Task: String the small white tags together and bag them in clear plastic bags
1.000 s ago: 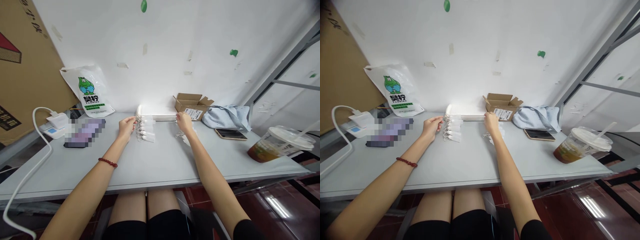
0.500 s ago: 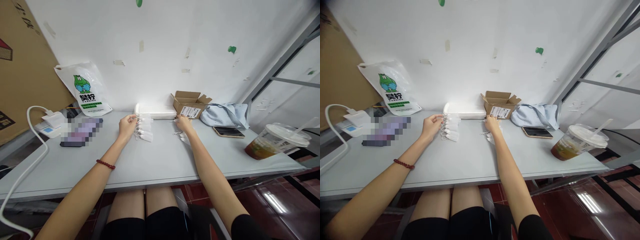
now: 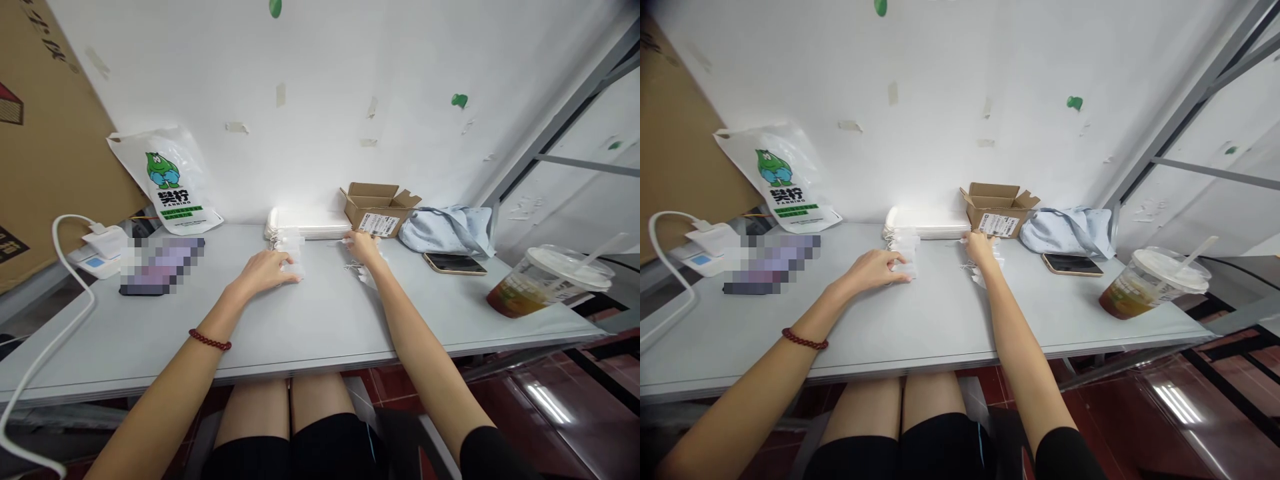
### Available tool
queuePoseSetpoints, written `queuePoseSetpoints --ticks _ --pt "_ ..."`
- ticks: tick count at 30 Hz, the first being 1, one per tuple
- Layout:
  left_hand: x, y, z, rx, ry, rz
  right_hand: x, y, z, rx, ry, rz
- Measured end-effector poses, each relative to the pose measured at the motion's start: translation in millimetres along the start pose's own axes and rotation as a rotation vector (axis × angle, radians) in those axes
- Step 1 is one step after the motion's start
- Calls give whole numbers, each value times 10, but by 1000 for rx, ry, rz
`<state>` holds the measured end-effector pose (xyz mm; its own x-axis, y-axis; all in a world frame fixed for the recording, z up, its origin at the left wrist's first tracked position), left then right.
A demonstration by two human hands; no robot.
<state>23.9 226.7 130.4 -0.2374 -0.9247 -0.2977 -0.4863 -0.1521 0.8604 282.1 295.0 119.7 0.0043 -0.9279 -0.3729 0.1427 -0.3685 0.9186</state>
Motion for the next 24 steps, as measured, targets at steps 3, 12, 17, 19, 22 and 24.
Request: queuePoseSetpoints --ticks 3,12,17,19,22,24 --pt "-16 -26 35 12 12 -46 -4 57 26 -108 18 -39" --pt "-45 -1 63 336 98 -204 168 264 530 -615 174 -115" --pt "-83 -30 90 606 204 -324 303 217 770 -779 228 -15" --pt "-95 -50 94 715 239 -283 326 201 798 -822 207 -1" --pt "-94 -56 73 809 298 -225 349 205 812 -892 169 17" --pt "-84 -39 48 857 329 -234 365 224 821 -964 153 37"
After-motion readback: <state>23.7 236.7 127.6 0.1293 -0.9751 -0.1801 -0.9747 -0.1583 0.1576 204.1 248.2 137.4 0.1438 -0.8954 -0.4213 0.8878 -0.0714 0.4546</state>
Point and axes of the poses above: each hand's wrist, its own x-axis away from the middle knuckle, its own y-axis out of the back of the hand, z = x × y, the point moved 2 cm from there along -x, towards the middle knuckle, and after that the axes turned 10 degrees about -z, right-handed, at the moved point
